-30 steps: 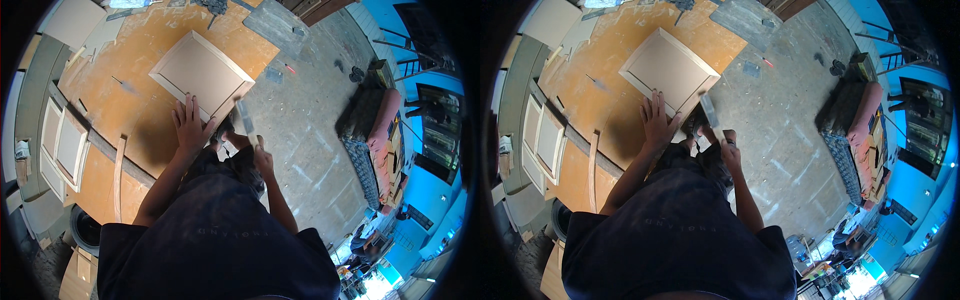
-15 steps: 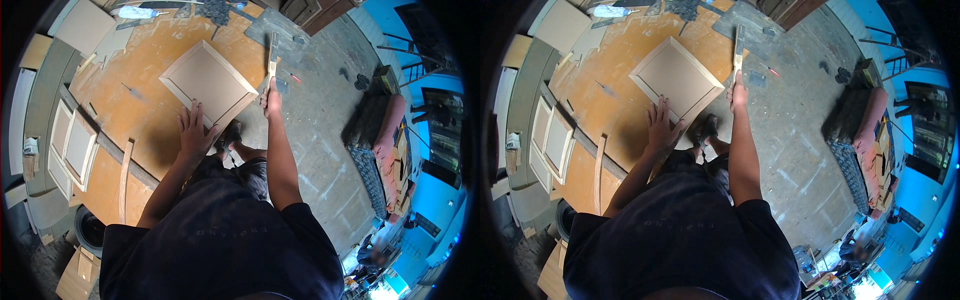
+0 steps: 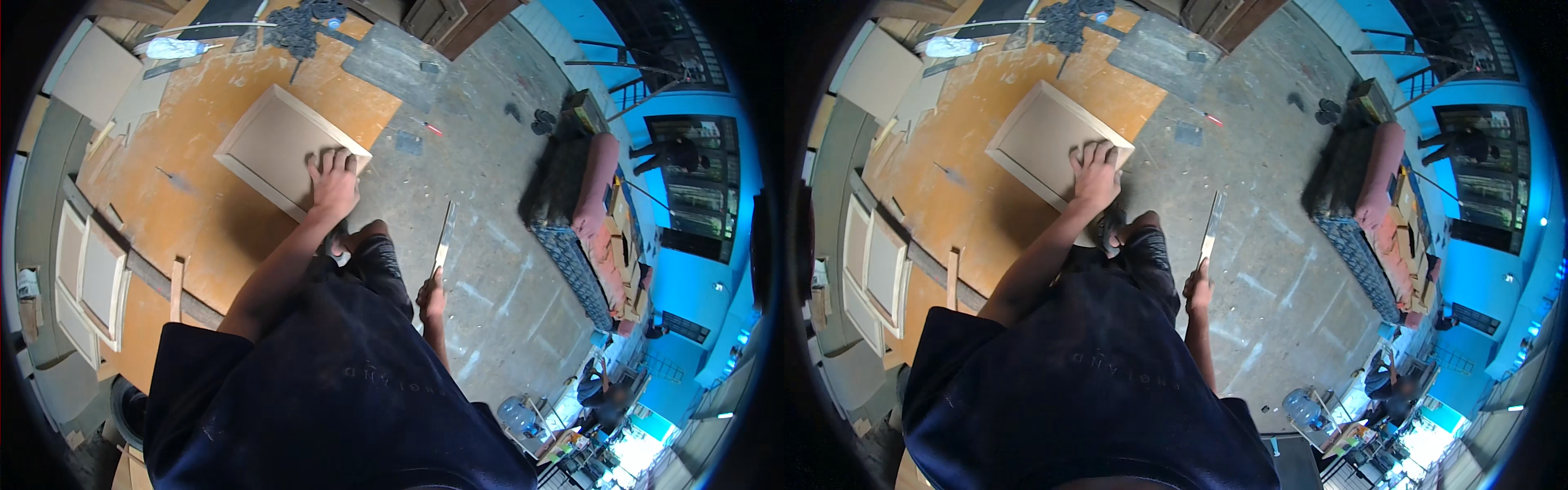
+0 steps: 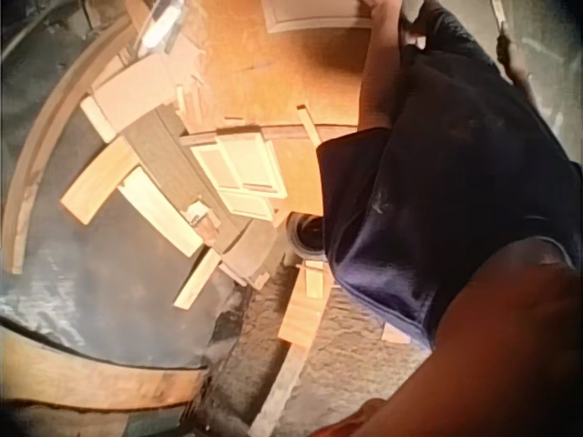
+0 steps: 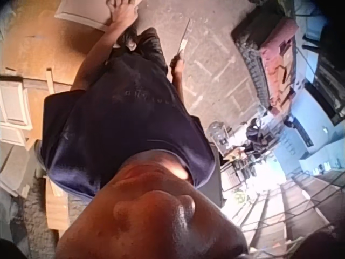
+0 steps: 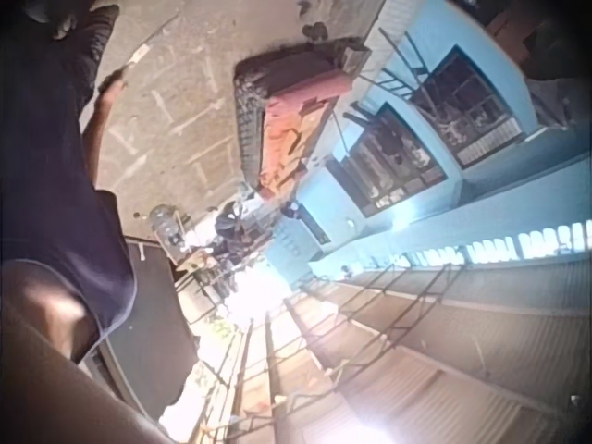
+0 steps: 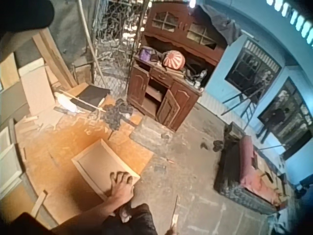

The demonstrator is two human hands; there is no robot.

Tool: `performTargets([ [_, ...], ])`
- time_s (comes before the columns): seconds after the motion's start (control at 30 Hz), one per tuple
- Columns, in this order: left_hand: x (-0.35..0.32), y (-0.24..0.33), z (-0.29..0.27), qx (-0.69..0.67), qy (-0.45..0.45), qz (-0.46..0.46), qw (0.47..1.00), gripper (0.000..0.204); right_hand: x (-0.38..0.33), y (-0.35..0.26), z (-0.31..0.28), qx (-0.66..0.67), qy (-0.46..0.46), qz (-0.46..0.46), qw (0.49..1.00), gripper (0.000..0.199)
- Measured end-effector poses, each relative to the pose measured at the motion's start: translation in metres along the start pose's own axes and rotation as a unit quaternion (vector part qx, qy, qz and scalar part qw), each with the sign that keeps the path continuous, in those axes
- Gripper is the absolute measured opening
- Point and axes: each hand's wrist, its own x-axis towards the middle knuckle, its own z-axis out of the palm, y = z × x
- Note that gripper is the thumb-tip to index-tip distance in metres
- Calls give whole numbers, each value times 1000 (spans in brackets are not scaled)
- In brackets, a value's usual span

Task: Assembling and fitting pieces of a wooden frame using a scraping tool.

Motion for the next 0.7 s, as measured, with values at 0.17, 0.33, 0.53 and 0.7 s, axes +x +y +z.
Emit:
performTargets([
  [0.17,5,-5,-10,-13,-21,-17,1000,46,-13,4,-7,42,35,-4,999,60],
  [0.33,-70,-45,-39,-14,-11,21,1000,45,3,-32,33,-23,-16,-33,999,57],
  [0.53,-149,-77,-87,-80,-80,-78,991,44,23,-64,78,-80,-121,-61,988,56],
  [0.7,-132,-68,-76,-88,28,-84,992,44,15,-67,97,-123,-170,-84,974,55],
])
